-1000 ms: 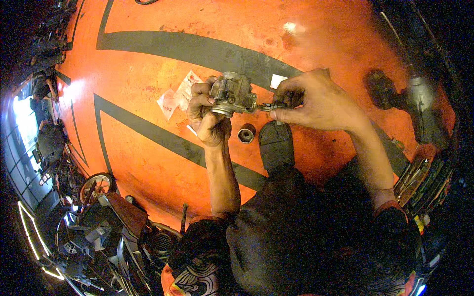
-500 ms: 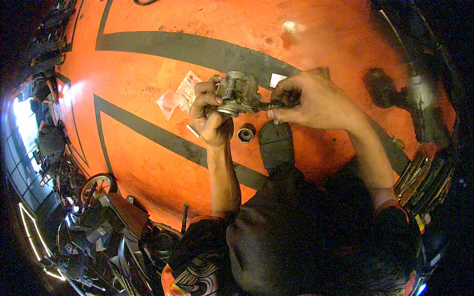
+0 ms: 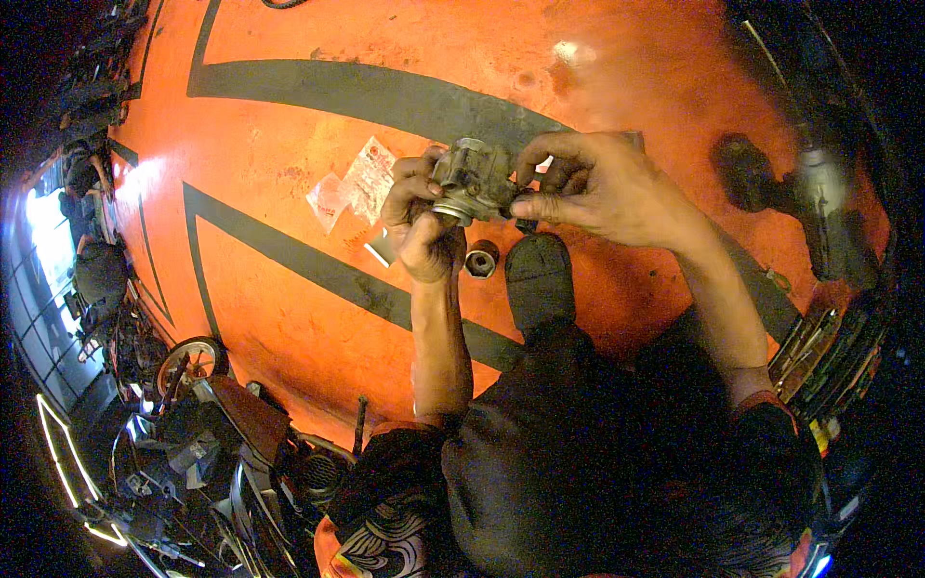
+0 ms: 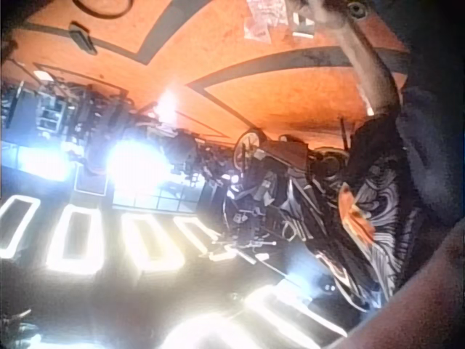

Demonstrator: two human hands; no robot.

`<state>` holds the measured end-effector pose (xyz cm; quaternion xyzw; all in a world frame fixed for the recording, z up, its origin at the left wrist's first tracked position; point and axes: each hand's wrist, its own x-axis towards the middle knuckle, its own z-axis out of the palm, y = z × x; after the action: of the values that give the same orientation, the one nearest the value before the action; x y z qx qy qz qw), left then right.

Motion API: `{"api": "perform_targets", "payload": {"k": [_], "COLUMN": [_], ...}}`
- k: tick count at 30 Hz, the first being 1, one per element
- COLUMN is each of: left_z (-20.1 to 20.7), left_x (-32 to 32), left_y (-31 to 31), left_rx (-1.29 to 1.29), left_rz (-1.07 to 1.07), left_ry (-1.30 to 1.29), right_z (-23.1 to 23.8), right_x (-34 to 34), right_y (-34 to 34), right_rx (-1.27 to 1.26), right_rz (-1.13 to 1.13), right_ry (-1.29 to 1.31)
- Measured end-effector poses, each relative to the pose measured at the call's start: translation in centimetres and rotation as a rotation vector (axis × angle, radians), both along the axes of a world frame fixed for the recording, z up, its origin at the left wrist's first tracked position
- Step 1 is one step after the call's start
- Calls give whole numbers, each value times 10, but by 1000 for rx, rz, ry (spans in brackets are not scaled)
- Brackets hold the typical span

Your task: The person unboxes and handles small mechanical parts, then attempts to insert a component into a larger metal housing while seated on the floor.

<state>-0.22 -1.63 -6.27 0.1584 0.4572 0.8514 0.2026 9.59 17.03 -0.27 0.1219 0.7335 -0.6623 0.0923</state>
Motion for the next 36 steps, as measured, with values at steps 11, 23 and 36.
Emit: {"api": "perform_targets", "payload": {"k": [11,23,36], "left_z": [14,8,21], "left_x": [10,9,11], "left_y": [16,22,26], "left_rx": [64,-62,-175], "left_rz": [32,-90,-65], "left_ry": [-441,-335,-497], "right_z": [0,10,14], "right_x": [1,2,2], "right_y": [2,6,7], "right_rx": [-43,99,294], "right_rz": [-3,14,-3], "right_ry": [144,200,479]}}
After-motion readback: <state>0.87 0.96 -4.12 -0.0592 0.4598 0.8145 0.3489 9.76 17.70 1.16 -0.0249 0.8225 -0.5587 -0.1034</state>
